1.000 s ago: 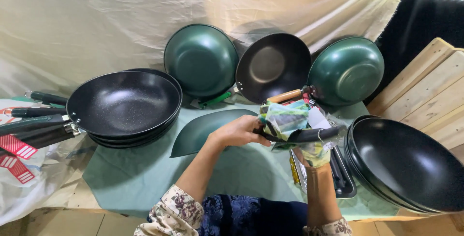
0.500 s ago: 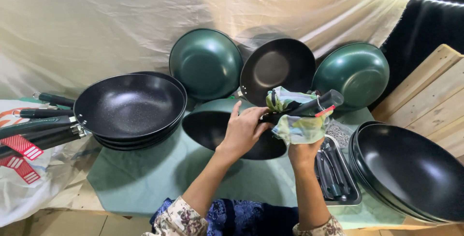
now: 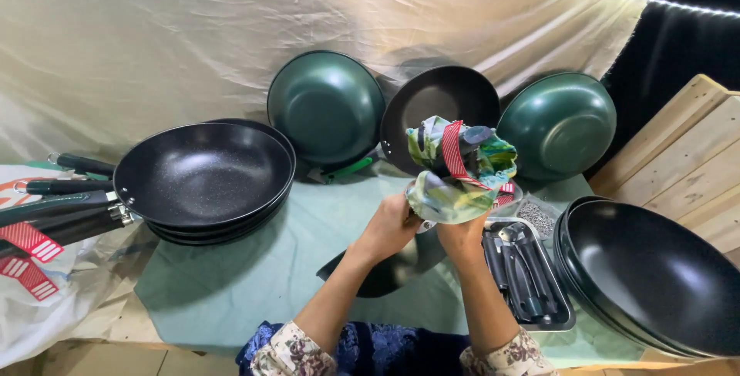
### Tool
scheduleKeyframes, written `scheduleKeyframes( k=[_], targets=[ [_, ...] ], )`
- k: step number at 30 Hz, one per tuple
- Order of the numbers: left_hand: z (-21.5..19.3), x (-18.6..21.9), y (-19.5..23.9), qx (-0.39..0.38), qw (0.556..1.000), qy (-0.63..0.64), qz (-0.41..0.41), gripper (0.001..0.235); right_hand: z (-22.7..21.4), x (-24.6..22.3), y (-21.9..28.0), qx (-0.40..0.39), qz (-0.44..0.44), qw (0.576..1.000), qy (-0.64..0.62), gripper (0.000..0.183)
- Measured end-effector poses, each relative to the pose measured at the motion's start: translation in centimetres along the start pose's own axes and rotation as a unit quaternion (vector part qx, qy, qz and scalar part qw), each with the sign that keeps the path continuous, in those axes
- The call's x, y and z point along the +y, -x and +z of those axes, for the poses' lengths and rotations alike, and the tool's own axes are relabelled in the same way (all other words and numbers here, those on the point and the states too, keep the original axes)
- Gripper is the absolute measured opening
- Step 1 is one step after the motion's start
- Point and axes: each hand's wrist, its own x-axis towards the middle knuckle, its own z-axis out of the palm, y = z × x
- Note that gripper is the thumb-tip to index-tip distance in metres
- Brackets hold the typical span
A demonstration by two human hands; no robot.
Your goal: Assembling a handle onto a wok using a screwdriver and then attaching a product tag to the handle.
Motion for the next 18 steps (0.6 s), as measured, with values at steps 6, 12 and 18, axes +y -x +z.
scheduleKeyframes(
  k=[6, 12, 18],
  targets=[
    [-1.0, -0.1, 1.1, 0.046, 0.997, 0.029, -0.059, 0.066, 8.5, -1.3, -2.4, -0.020, 0.008, 0.999, -0.038, 0.031],
    [-3.4, 3.1, 0.2, 0.110, 0.992, 0.042, -0.045, 0.050, 9.3, -1.1, -3.2, -0.026, 0.008, 0.997, -0.077, 0.031],
    [-5.7, 1.2, 0.5, 0.211, 0.972, 0.073, -0.067, 0.032, 9.6, -0.7, -3.8, -0.032, 0.014, 0.993, -0.111, 0.031]
  ],
)
